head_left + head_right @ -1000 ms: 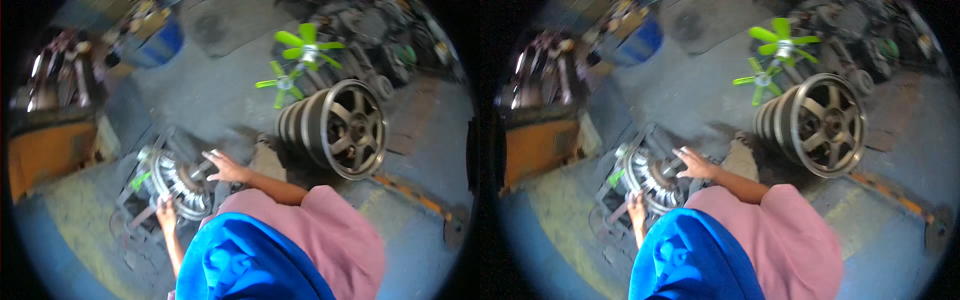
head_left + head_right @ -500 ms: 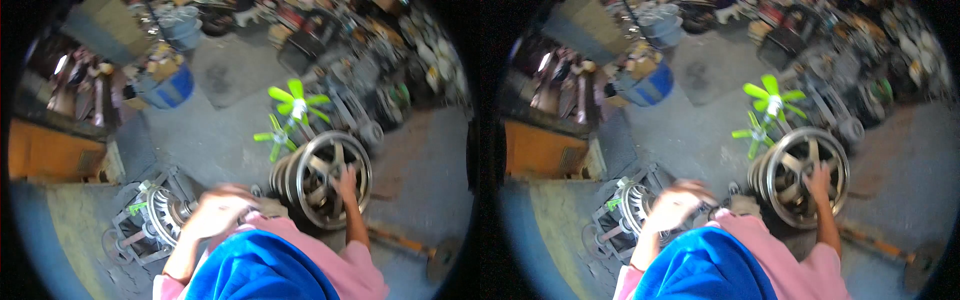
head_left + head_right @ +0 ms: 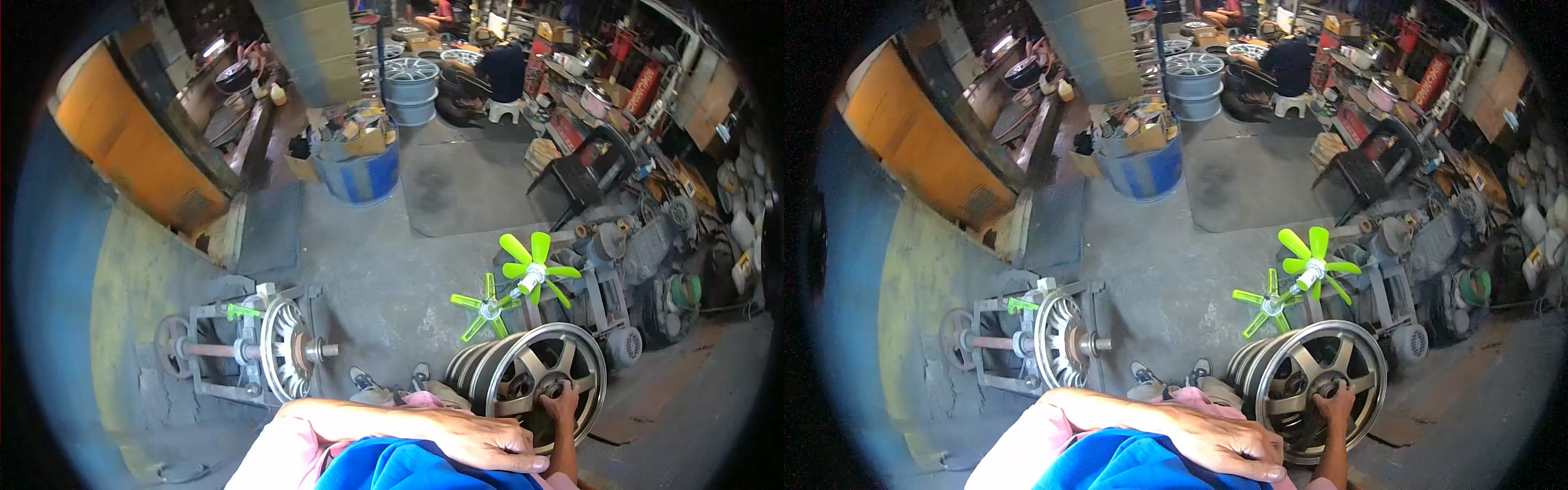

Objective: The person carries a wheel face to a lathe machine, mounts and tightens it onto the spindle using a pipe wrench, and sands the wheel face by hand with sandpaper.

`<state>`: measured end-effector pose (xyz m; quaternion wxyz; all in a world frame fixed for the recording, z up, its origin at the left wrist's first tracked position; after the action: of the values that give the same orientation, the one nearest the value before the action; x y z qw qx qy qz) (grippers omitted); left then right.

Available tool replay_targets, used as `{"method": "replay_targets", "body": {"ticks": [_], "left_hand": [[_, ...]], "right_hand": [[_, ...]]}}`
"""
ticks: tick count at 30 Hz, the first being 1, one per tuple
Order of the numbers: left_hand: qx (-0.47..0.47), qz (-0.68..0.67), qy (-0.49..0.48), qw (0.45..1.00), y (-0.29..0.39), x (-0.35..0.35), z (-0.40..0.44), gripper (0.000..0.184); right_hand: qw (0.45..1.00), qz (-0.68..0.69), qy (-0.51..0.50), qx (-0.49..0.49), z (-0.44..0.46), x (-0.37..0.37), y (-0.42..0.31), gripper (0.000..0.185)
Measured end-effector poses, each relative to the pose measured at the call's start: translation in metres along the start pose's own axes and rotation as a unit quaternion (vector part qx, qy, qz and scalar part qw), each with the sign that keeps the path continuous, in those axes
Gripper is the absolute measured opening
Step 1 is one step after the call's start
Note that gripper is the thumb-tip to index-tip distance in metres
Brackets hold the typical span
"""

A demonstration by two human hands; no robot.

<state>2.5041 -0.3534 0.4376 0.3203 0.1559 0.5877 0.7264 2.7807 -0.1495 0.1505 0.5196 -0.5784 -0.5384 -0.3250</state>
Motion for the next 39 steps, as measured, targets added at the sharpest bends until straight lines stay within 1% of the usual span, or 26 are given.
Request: {"method": "replay_targets", "body": {"ticks": [2,3,4,5,7,8,9,11,13,14,16,17,18,19,23,24,25,26,27,29,31,33,35,36,37,39], "left_hand": [[-0.019,0.011,0.030,0.999,0.004,0.005,-0.002,0.071],[-0.007,0.013,0.016,1.000,0.006,0.005,-0.004,0.071],[0.004,0.013,0.001,1.000,0.007,0.004,-0.007,0.071],[0.001,0.015,0.010,1.000,0.009,0.004,-0.011,0.071],[-0.033,0.058,0.061,0.996,0.015,0.009,-0.021,0.070],[-0.045,0.061,0.076,0.994,0.017,0.012,-0.027,0.070],[-0.054,0.064,0.098,0.992,0.018,0.016,-0.035,0.069],[-0.071,0.077,0.159,0.982,0.021,0.021,-0.055,0.070],[-0.048,0.095,0.112,0.988,0.024,0.016,-0.077,0.065],[-0.139,0.018,0.143,0.980,0.050,0.013,-0.091,0.058],[-0.143,0.068,0.207,0.965,0.044,0.013,-0.114,0.059],[-0.141,0.104,0.231,0.957,0.044,0.011,-0.126,0.061],[-0.090,0.090,0.259,0.957,0.047,0.009,-0.143,0.061],[-0.091,0.102,0.291,0.947,0.051,0.007,-0.161,0.061],[-0.057,0.158,0.411,0.896,0.061,-0.011,-0.232,0.053],[-0.090,0.188,0.464,0.861,0.067,-0.017,-0.243,0.050],[-0.125,0.218,0.510,0.823,0.073,-0.024,-0.261,0.048],[-0.110,0.220,0.523,0.816,0.073,-0.031,-0.273,0.044],[-0.108,0.231,0.541,0.801,0.076,-0.039,-0.286,0.044],[-0.152,0.244,0.568,0.771,0.090,-0.057,-0.311,0.042],[-0.128,0.284,0.585,0.749,0.103,-0.078,-0.334,0.039],[-0.094,0.321,0.596,0.730,0.104,-0.092,-0.348,0.037],[-0.157,0.346,0.684,0.622,0.101,-0.104,-0.368,0.030],[-0.153,0.350,0.688,0.617,0.106,-0.114,-0.373,0.030],[-0.120,0.332,0.702,0.618,0.112,-0.123,-0.378,0.029],[-0.114,0.341,0.709,0.607,0.115,-0.133,-0.384,0.029]], "right_hand": [[1.000,-0.005,-0.003,0.001,-0.006,0.026,-0.019,0.083],[1.000,-0.007,-0.005,-0.010,-0.010,0.036,-0.029,0.083],[0.998,-0.026,0.056,0.022,-0.008,0.036,-0.025,0.080],[0.998,-0.030,0.055,0.032,-0.007,0.039,-0.032,0.080],[0.990,-0.038,0.115,0.073,-0.005,0.062,-0.052,0.079],[0.994,-0.028,0.099,0.047,-0.015,0.084,-0.087,0.075],[0.995,-0.022,0.081,0.061,-0.029,0.107,-0.130,0.070],[0.980,0.014,0.131,0.149,-0.037,0.118,-0.182,0.069],[0.959,0.039,0.161,0.230,-0.029,0.107,-0.224,0.072],[0.951,0.065,0.136,0.270,-0.034,0.105,-0.263,0.070],[0.931,0.089,0.090,0.343,-0.050,0.095,-0.344,0.069],[0.895,0.109,0.058,0.430,-0.063,0.085,-0.385,0.068],[0.850,0.129,0.024,0.511,-0.083,0.078,-0.427,0.067],[0.808,0.152,0.010,0.568,-0.113,0.074,-0.472,0.067],[0.648,0.181,-0.103,0.732,-0.230,0.048,-0.624,0.066],[0.607,0.183,-0.140,0.761,-0.265,0.052,-0.654,0.065],[0.526,0.223,-0.149,0.807,-0.300,0.049,-0.682,0.067],[0.501,0.209,-0.179,0.820,-0.337,0.055,-0.704,0.068],[0.430,0.247,-0.197,0.845,-0.376,0.062,-0.724,0.070],[0.356,0.284,-0.248,0.855,-0.453,0.077,-0.751,0.071],[0.261,0.313,-0.302,0.862,-0.526,0.096,-0.768,0.074],[0.210,0.346,-0.535,0.742,-0.592,0.103,-0.772,0.073],[0.141,0.366,-0.552,0.736,-0.647,0.133,-0.773,0.074],[0.101,0.375,-0.570,0.724,-0.673,0.141,-0.777,0.072],[0.073,0.391,-0.612,0.684,-0.696,0.150,-0.775,0.073],[0.071,0.366,-0.623,0.688,-0.734,0.164,-0.774,0.081]]}}
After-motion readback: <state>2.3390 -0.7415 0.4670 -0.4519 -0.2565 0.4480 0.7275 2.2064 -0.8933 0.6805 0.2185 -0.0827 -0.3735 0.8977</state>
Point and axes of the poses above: each hand's wrist, its own z-axis towards the middle knuckle, its own x-axis out of the back of the hand, y = z × x, the point moved 6 cm from there along z, towards the middle knuckle, and after that the axes turned 2 degrees about y, right-handed, at the moved point
